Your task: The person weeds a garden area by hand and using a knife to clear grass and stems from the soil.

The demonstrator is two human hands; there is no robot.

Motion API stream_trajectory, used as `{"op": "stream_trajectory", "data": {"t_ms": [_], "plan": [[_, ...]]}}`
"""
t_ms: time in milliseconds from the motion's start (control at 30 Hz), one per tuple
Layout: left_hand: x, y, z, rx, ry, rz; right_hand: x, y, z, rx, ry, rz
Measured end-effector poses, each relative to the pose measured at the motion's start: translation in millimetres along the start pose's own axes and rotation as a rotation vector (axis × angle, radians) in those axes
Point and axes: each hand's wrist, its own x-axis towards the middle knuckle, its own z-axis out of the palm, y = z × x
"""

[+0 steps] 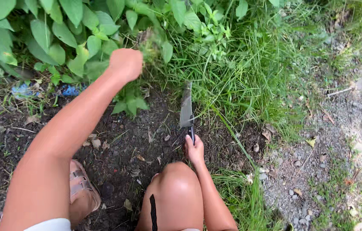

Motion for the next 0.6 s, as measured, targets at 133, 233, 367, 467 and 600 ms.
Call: {"op": "stream_trajectory", "data": {"t_ms": [133,233,367,467,600], "plan": [[22.6,-1.9,-15.8,-0.266,0.278,0.070,-5.8,-36.5,11.3,-0.057,-0.043,-0.042],[13.9,-15.7,-8.3,-0.008,0.129,-0.025,-17.3,-65.2,18.1,-0.115,-0.129,-0.043],[-67.2,-72.2,-15.4,-0.061,0.157,0.001,-13.2,-110.4,29.2,-0.298,-0.262,-0.123],[-179.0,-137.6,-21.5,-0.043,0.148,-0.131,-1.3,-147.8,52.2,-0.546,-0.417,-0.252],[-348.3,-234.1,-9.3,-0.093,0.136,-0.556,5.6,-189.9,118.5,-0.870,-0.596,-0.287]]}}
